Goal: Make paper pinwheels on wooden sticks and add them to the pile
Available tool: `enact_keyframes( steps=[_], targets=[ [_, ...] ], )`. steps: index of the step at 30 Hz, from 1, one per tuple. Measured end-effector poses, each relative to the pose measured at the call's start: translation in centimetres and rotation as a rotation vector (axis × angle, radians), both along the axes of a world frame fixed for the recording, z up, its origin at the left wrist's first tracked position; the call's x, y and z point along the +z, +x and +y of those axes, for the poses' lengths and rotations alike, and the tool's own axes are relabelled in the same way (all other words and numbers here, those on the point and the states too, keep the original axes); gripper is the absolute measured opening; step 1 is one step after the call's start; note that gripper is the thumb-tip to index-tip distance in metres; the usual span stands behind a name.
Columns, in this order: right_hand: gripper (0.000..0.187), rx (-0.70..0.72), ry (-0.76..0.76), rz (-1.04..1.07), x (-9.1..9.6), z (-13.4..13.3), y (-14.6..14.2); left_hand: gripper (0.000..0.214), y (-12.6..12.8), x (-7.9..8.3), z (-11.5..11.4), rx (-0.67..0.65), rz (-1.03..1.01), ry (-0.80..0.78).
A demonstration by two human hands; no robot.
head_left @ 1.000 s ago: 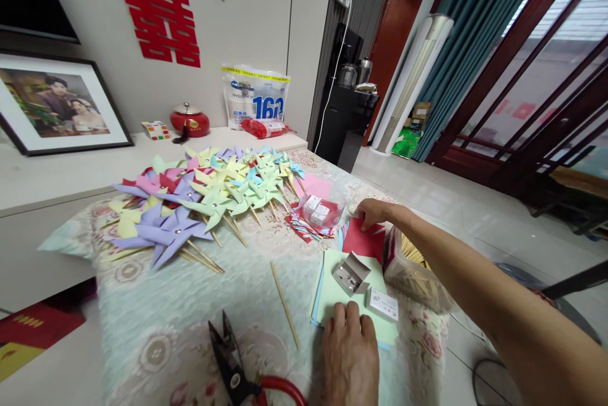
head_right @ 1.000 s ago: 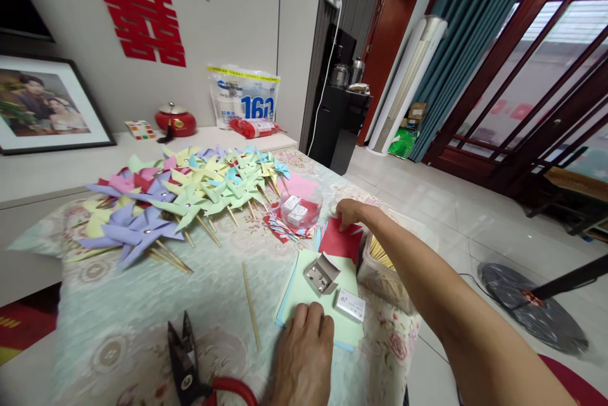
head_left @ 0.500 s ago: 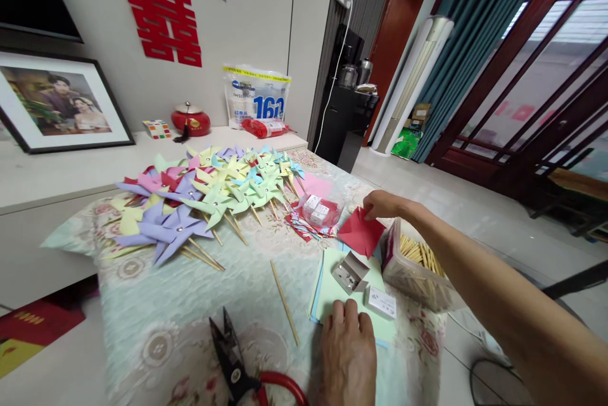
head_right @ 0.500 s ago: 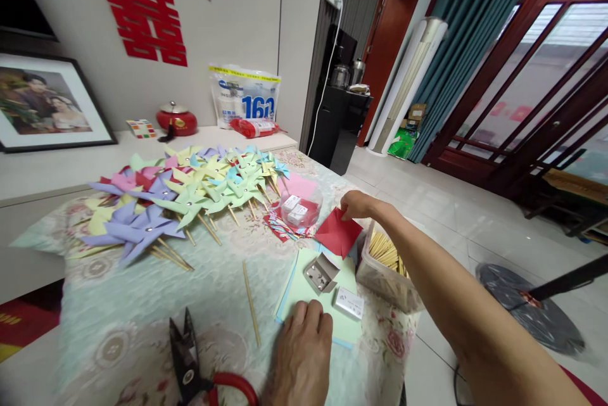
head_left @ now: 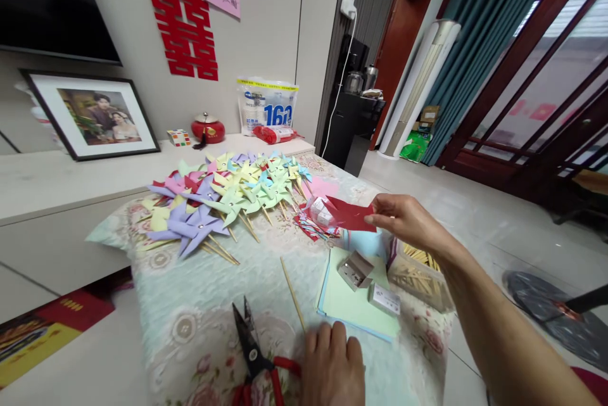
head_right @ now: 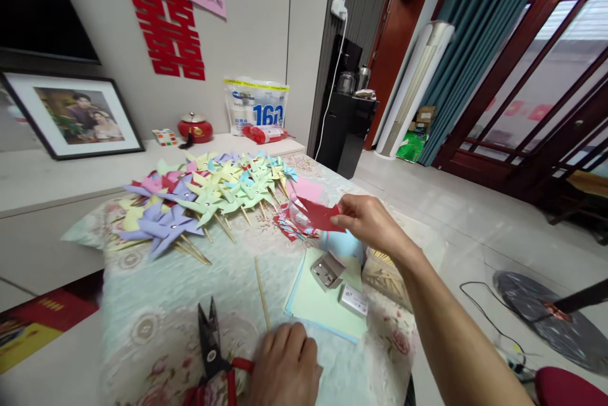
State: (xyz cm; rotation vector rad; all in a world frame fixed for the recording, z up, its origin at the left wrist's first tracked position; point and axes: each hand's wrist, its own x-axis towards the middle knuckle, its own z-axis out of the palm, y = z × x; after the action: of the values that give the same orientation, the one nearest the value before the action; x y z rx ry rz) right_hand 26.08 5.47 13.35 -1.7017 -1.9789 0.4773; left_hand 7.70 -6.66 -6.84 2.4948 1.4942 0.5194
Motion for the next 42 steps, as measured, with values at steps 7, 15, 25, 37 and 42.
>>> enact_keyframes(
  steps=[7,15,25,37,42],
  targets=[
    [0.036,0.125,-0.173,0.744,-5.7,-2.3,-5.8,0.017,-8.4,1.9,-0.5,-0.093,0.018,0.047],
    [0.035,0.158,-0.223,0.765,-8.8,-4.9,-7.4,0.01,-13.7,4.8,1.7,-0.032,0.035,0.028],
    [0.02,0.542,0.363,0.114,-10.7,-13.0,-7.4,0.074,-13.5,4.8,-1.2,0.267,-0.17,0.299],
    [0.03,0.541,0.257,0.067,-14.0,-16.8,-7.5,0.02,-10.8,2.4,-5.4,0.002,-0.315,0.341],
    [0.055,0.453,0.131,0.134,-15.2,-16.3,-7.6,0.017,-10.5,2.9,-5.3,0.09,-0.392,0.291]
  ],
)
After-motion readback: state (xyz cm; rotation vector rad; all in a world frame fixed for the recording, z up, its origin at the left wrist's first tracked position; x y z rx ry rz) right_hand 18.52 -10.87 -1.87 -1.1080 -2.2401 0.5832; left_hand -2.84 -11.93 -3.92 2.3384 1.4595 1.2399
